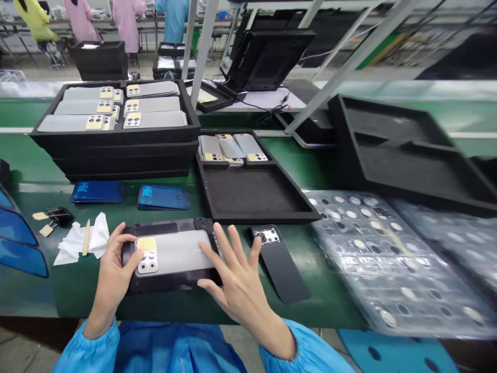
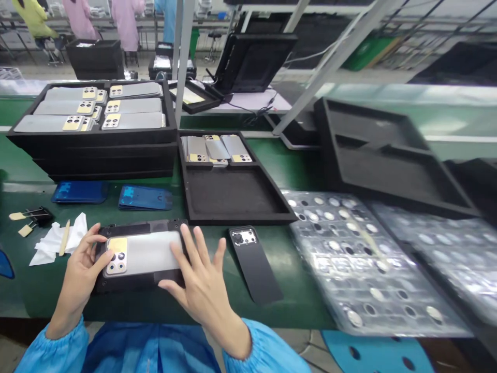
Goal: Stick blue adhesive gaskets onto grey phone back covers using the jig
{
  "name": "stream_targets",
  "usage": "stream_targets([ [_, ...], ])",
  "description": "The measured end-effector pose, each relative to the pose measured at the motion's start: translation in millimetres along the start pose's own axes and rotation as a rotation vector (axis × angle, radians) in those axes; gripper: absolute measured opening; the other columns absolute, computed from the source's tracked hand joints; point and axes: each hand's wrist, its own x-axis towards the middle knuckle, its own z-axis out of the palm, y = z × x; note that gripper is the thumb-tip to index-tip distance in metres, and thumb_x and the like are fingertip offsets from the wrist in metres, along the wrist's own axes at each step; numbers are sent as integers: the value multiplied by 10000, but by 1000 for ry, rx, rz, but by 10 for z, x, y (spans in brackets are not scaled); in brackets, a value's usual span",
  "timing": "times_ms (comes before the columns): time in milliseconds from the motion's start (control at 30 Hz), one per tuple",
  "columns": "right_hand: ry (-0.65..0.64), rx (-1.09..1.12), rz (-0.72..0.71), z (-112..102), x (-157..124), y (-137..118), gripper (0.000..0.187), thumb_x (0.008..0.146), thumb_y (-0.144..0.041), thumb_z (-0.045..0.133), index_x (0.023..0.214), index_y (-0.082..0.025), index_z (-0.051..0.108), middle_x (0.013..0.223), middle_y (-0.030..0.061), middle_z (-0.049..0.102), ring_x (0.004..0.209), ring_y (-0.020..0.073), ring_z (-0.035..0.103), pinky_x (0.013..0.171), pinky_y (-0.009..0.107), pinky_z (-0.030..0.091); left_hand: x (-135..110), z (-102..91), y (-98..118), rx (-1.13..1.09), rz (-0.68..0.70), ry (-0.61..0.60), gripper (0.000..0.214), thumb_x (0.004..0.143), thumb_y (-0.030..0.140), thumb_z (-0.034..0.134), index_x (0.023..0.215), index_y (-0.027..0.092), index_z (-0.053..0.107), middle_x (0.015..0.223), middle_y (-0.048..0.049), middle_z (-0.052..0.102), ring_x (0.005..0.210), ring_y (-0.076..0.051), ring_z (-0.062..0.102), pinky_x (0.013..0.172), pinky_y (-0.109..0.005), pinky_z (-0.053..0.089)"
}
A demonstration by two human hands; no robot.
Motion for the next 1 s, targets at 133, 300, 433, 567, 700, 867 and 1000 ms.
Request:
stream_targets([
  [133, 24, -47, 133, -43, 129, -60, 558, 1006, -589, 447, 1332, -167, 611, 1585, 250, 427, 1510, 442, 326, 1169, 775, 31, 12, 15, 10, -1, 7, 4, 348, 684, 448, 818, 883, 232, 632, 1593, -142, 418, 1503, -352, 351, 1206, -491, 309],
  [300, 17, -27, 121, -81, 331, -73, 514, 1052, -527, 371, 1232, -148, 667, 1529, 207, 520, 1465, 389, 435, 1211, 720, 73, 35, 18, -24, -1, 18, -12, 350, 692, 445, 814, 900, 231, 632, 1591, -141, 417, 1495, -350, 363, 1203, -485, 311],
  [433, 3, -41, 75, -120, 114, -131, 580, 1063, -526, 305, 1346, -100, 578, 1508, 236, 532, 1448, 406, 453, 1199, 736, 75, 29, -3, -75, 26, 38, -22, 321, 732, 439, 791, 927, 232, 641, 1595, -138, 409, 1480, -348, 387, 1200, -493, 307],
  [567, -13, -27, 47, -169, -184, -231, 538, 1053, -522, 355, 1379, -132, 533, 1536, 211, 510, 1478, 401, 409, 1219, 700, 65, 7, -8, -100, 28, 50, -25, 298, 746, 430, 778, 931, 235, 648, 1565, -137, 446, 1489, -337, 376, 1201, -473, 309],
  [700, -21, -17, -5, -168, -193, -386, 586, 1037, -566, 363, 1336, -108, 572, 1531, 226, 510, 1476, 413, 407, 1227, 687, 15, 7, -2, -104, 49, 67, -19, 280, 758, 420, 770, 936, 239, 650, 1549, -127, 472, 1500, -322, 363, 1210, -449, 298],
  [867, -73, 56, -80, -85, -2, -640, 685, 1009, -641, 364, 1346, -91, 594, 1539, 186, 503, 1471, 419, 410, 1218, 694, -82, 13, 12, -88, 42, 76, -13, 269, 755, 401, 772, 932, 241, 648, 1540, -126, 479, 1481, -325, 392, 1211, -464, 295],
  [1000, -108, 93, -93, -30, 185, -767, 657, 1008, -632, 396, 1360, -117, 603, 1568, 121, 468, 1491, 400, 382, 1224, 691, -108, -4, 17, -56, 40, 61, -12, 267, 756, 392, 769, 936, 240, 643, 1540, -128, 477, 1474, -330, 399, 1208, -485, 293],
])
